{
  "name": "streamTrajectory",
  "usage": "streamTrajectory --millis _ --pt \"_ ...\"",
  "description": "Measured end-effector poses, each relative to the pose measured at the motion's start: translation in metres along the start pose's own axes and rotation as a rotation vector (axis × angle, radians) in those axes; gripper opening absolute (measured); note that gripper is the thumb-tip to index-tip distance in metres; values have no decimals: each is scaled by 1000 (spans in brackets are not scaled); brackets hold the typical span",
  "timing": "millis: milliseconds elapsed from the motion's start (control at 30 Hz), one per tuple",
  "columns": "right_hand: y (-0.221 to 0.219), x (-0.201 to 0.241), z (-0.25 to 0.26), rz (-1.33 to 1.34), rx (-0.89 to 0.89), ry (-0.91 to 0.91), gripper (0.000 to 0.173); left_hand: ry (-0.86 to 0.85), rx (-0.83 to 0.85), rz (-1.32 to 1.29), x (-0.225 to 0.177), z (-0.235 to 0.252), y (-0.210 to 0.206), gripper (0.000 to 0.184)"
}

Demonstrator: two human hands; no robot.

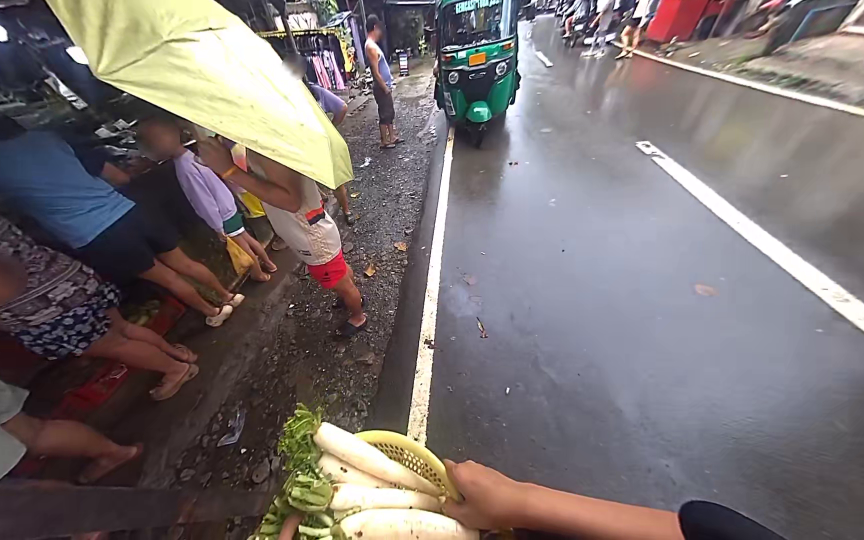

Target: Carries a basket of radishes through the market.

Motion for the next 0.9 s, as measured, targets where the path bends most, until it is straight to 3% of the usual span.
streamTrajectory --millis 500,900 --pt "12 -4 -7 64 -65 -52 46 -36 91 213 -19 34 -24 41" --pt "16 -6 -6 103 -118 -66 44 -48 116 176 -27 50 -37 44"
Point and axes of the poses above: each hand's wrist, its own z-axis towards the middle knuckle, its own y-axis out of the back of the hand, x = y × z, the point moved 1 cm from there along z, towards the middle knuckle, and after that the axes turned 4 degrees about -z, right-handed, at the moved point
